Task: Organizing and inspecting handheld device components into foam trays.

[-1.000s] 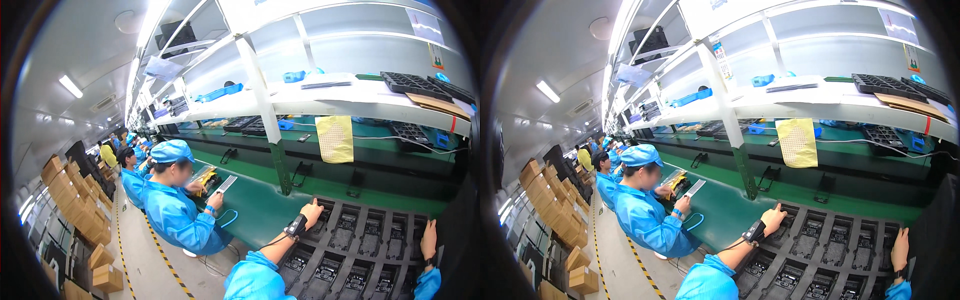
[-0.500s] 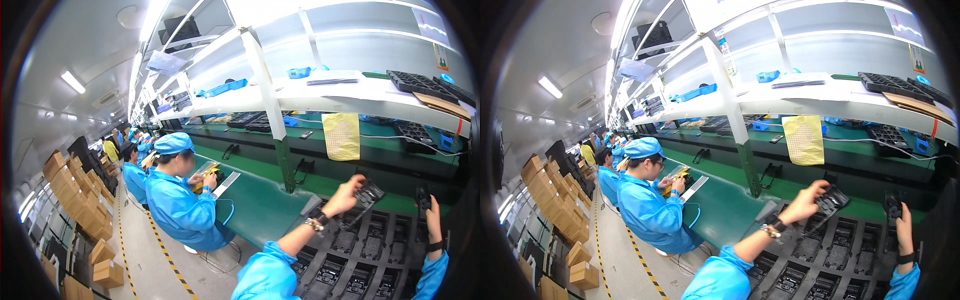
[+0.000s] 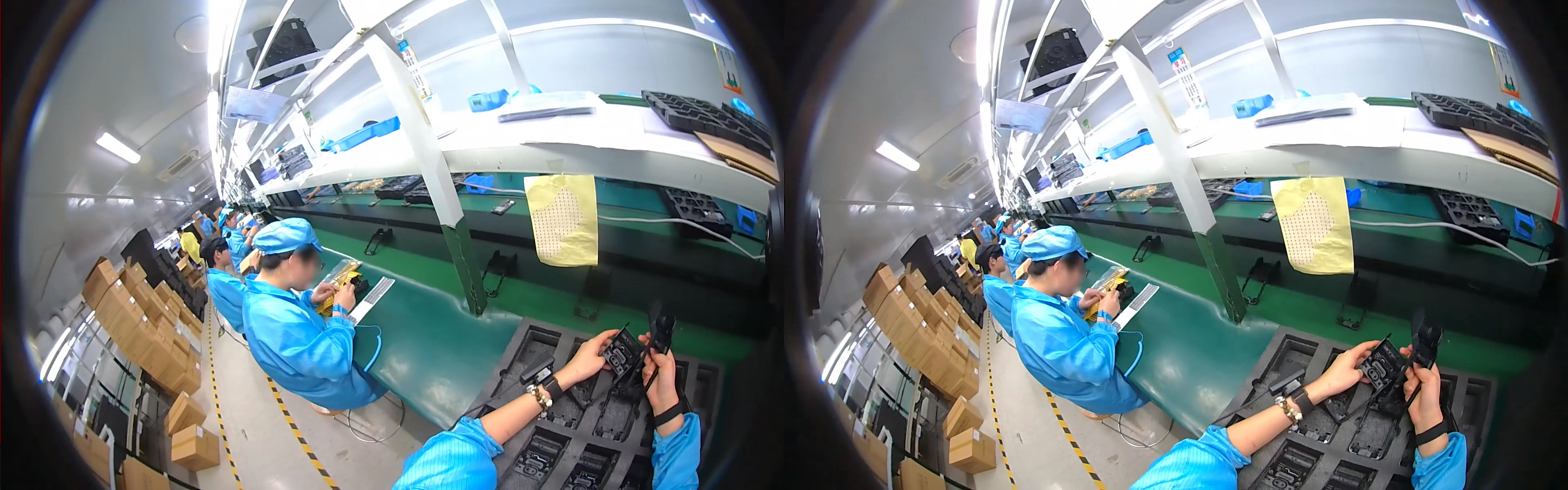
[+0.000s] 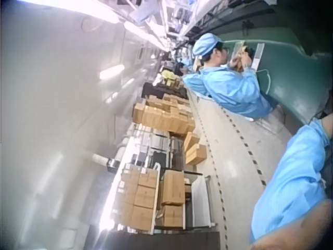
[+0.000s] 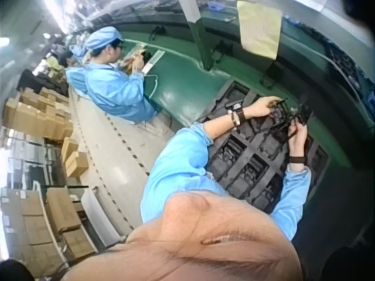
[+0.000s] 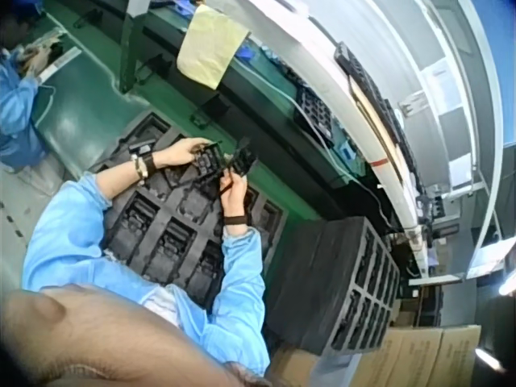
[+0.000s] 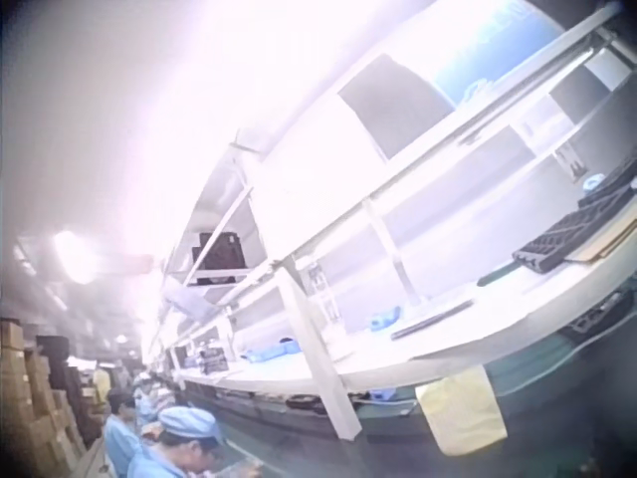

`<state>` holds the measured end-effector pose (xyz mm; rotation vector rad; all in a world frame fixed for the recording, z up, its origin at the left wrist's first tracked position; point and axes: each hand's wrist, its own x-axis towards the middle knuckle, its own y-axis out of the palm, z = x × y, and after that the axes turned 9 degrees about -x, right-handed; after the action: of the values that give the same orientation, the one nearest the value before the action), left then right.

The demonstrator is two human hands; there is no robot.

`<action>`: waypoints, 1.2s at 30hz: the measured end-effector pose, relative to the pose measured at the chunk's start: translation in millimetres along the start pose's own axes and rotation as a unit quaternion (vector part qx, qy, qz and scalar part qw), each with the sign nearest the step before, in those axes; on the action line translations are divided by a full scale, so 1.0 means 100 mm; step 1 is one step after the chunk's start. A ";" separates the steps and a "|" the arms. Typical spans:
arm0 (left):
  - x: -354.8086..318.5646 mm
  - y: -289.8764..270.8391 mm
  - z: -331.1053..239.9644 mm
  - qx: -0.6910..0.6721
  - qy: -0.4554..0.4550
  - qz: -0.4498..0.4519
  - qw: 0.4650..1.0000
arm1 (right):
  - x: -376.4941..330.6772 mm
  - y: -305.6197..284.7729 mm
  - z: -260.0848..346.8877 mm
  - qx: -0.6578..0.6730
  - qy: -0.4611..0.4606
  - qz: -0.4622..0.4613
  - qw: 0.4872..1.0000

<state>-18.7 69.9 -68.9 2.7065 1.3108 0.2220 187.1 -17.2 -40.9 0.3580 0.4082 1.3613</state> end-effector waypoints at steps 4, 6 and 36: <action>-0.06 0.03 -0.18 0.236 0.077 -0.010 0.969 | -0.07 0.11 0.02 -0.097 -0.042 -0.013 0.994; -0.20 0.13 -0.53 0.318 0.068 0.024 0.945 | -0.01 -0.04 0.00 -0.095 -0.023 -0.005 0.995; -2.21 0.60 -2.44 -0.318 0.580 0.169 0.731 | -0.05 -0.16 -0.06 -0.078 0.000 -0.053 0.996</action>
<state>-152.9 -128.8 164.0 2.0054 0.5401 2.1762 197.1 -25.0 -52.9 0.2052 0.3144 1.2800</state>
